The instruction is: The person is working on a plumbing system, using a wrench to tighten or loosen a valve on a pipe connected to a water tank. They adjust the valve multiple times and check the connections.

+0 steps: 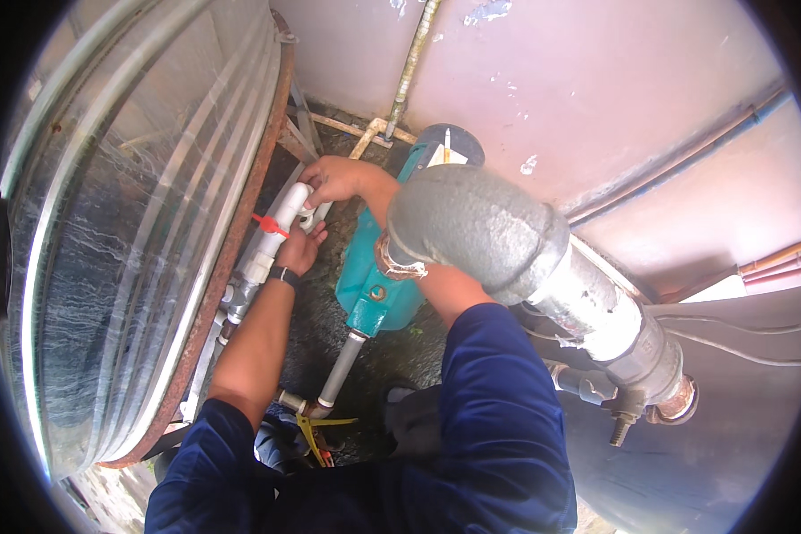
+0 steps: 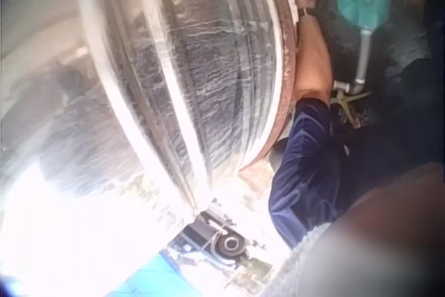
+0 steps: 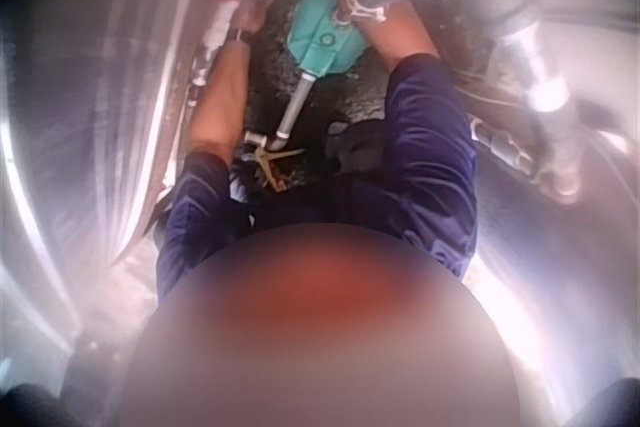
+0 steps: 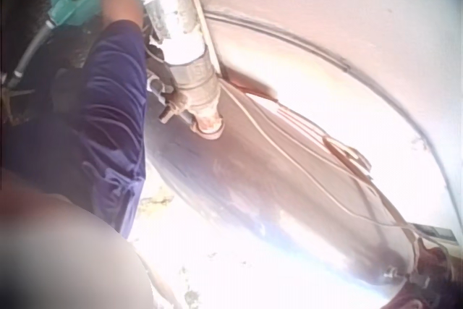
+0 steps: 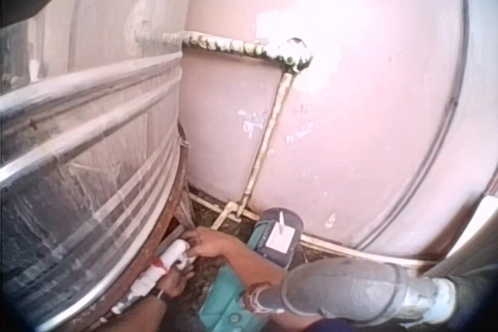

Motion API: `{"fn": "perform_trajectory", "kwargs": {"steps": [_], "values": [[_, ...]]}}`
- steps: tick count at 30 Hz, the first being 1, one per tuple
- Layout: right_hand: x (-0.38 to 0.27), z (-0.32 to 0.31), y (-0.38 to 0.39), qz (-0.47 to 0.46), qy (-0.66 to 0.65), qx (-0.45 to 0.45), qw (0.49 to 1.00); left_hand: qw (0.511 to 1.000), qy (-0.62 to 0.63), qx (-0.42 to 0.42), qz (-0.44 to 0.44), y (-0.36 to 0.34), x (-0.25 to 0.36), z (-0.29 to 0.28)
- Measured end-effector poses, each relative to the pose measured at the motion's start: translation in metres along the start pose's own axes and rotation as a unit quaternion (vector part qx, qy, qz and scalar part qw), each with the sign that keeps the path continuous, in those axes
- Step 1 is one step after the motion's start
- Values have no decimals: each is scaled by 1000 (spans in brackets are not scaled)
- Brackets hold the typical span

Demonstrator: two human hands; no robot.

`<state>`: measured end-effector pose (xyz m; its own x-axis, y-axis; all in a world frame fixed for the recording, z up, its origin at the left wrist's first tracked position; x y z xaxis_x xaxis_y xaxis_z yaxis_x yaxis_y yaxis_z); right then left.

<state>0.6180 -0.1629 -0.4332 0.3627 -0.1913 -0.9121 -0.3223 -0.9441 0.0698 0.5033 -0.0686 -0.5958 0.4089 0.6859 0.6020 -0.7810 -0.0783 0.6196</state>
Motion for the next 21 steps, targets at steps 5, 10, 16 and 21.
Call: {"fn": "perform_trajectory", "kwargs": {"steps": [5, 10, 16, 21], "values": [[-3, -1, 0, 0, 9, 1, 1000, 1000, -3, 5, 9, 2, 2, -1], [0, -1, 2, 27, -5, 4, 1000, 998, -50, 27, 16, 6, 2, -2], [0, -1, -2, 11, 17, -9, 1000, 966, -200, 158, 49, 19, -1, -10], [0, 1, 0, 34, -21, -12, 999, 941, -247, 224, 55, 32, -6, -9]]}}
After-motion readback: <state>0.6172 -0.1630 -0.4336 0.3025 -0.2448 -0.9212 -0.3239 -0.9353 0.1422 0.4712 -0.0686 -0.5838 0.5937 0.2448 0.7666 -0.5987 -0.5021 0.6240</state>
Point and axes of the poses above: each hand's wrist, its own y-axis away from the middle knuckle, its own z-axis out of the palm, x = y × z, the point moved 5 cm from there along -y, towards the middle knuckle, and after that the axes turned 12 degrees about -z, right-handed, at the moved point
